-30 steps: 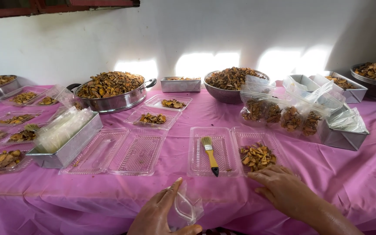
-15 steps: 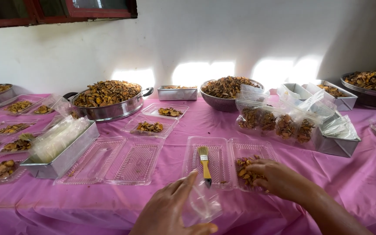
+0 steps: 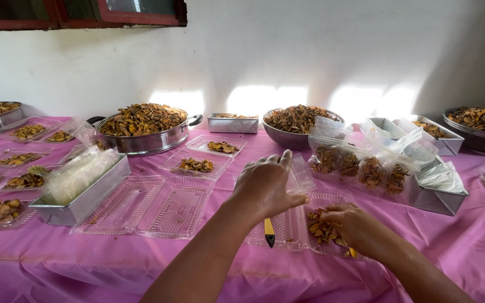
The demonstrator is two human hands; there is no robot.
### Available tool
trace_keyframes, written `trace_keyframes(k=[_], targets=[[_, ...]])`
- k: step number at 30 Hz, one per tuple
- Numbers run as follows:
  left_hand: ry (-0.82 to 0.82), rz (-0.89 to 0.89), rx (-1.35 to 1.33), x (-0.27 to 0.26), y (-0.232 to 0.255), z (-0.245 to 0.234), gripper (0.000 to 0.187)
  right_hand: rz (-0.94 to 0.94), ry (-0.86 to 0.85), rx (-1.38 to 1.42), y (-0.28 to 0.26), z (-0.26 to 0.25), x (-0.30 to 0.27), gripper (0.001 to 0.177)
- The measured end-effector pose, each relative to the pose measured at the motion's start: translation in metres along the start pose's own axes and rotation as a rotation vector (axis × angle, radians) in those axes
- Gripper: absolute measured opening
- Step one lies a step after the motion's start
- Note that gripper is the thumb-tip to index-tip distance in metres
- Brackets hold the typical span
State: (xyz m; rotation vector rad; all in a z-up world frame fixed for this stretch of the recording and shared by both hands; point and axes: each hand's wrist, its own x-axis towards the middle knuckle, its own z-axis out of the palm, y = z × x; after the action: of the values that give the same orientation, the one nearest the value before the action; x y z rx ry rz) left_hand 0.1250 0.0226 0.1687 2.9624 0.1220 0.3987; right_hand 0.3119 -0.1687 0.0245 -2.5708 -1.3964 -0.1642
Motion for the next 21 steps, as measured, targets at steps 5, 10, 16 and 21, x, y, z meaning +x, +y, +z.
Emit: trace_keyframes(k=[5,10,16,21], targets=[[0.063,0.186,0.083,0.025,-0.005,0.019,0.110,-0.043,-0.065,0.035,0.004,0.006,0.003,0.053],[0.075,0.261,0.015,0.023,-0.007,0.027,0.102,-0.009,0.036,-0.019,0.011,0.015,-0.009,0.041],[-0.044,0.214,-0.001,0.034,-0.026,0.044,0.113,0.358,-0.095,0.104,-0.060,-0.048,-0.022,0.029],[-0.071,0.175,-0.046,0.039,-0.038,0.055,0.114,0.464,-0.059,0.227,-0.053,-0.054,-0.011,0.029]])
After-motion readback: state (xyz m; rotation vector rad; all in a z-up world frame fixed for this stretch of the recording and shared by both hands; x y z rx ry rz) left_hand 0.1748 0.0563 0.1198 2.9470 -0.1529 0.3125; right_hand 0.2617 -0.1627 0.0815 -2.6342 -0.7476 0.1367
